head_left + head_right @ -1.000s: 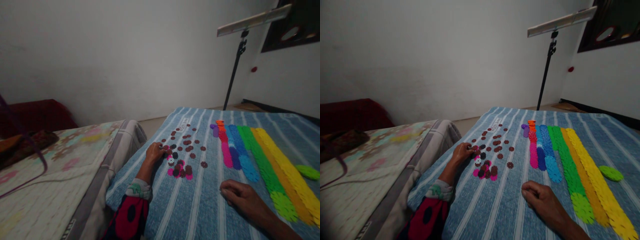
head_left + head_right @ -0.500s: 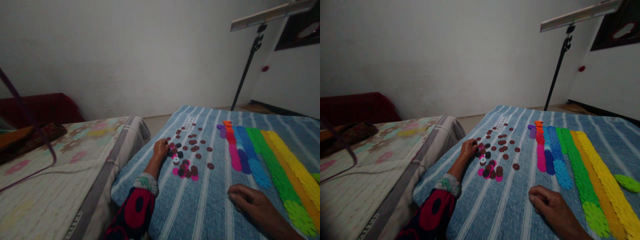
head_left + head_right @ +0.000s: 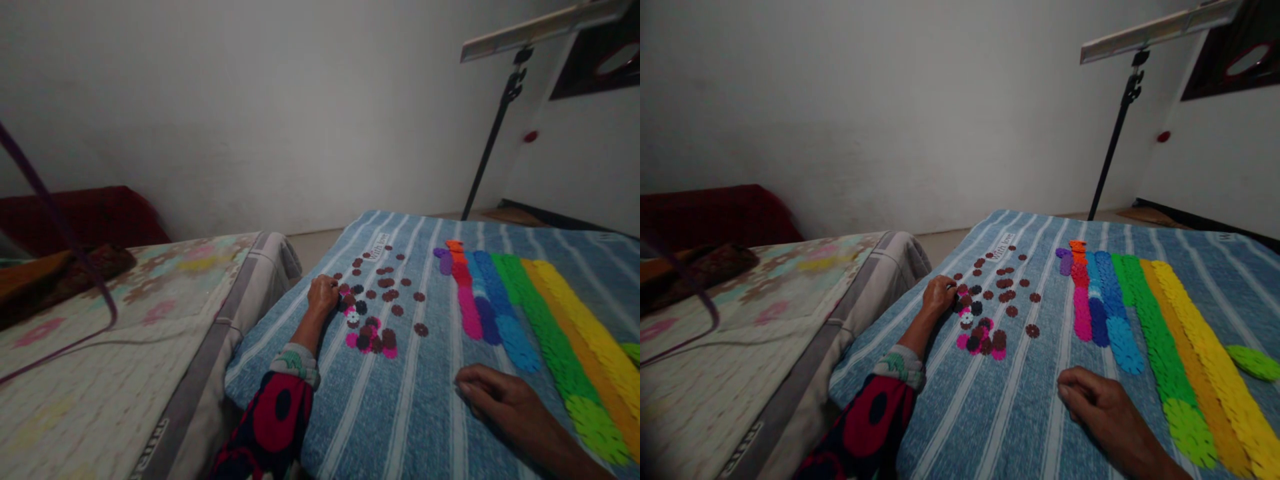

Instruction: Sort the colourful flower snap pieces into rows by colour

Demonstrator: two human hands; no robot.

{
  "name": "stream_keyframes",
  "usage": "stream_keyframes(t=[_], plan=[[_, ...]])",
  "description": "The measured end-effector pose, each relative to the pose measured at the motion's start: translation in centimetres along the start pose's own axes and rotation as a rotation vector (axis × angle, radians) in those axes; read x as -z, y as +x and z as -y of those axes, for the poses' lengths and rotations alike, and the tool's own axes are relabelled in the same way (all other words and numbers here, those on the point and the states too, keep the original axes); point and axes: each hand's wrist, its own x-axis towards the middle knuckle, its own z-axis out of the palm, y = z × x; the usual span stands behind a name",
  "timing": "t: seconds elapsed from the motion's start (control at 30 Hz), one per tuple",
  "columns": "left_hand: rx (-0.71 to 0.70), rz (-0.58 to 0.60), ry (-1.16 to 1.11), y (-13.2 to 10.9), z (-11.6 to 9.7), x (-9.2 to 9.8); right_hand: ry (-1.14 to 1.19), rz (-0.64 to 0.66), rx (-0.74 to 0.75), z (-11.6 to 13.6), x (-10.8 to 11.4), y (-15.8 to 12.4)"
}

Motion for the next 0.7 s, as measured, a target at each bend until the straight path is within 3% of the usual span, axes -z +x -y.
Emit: stream_keyframes(t=[0.2, 0.43, 0.7], plan=[[-0.163, 0.096, 0.043, -0.31, -0.49, 0.58, 0.013, -0.016, -0.015, 0.16, 0.01, -0.13], [-0.241, 0.095, -0.081, -0.49, -0.69, 0.02, 0.012, -0.028, -0.012, 0.11, 0.02, -0.23], [-0.232, 0.076, -0.072, -0.27, -0.06, 0.16, 0.006, -0.039, 0.027, -0.11, 0.03, -0.23]])
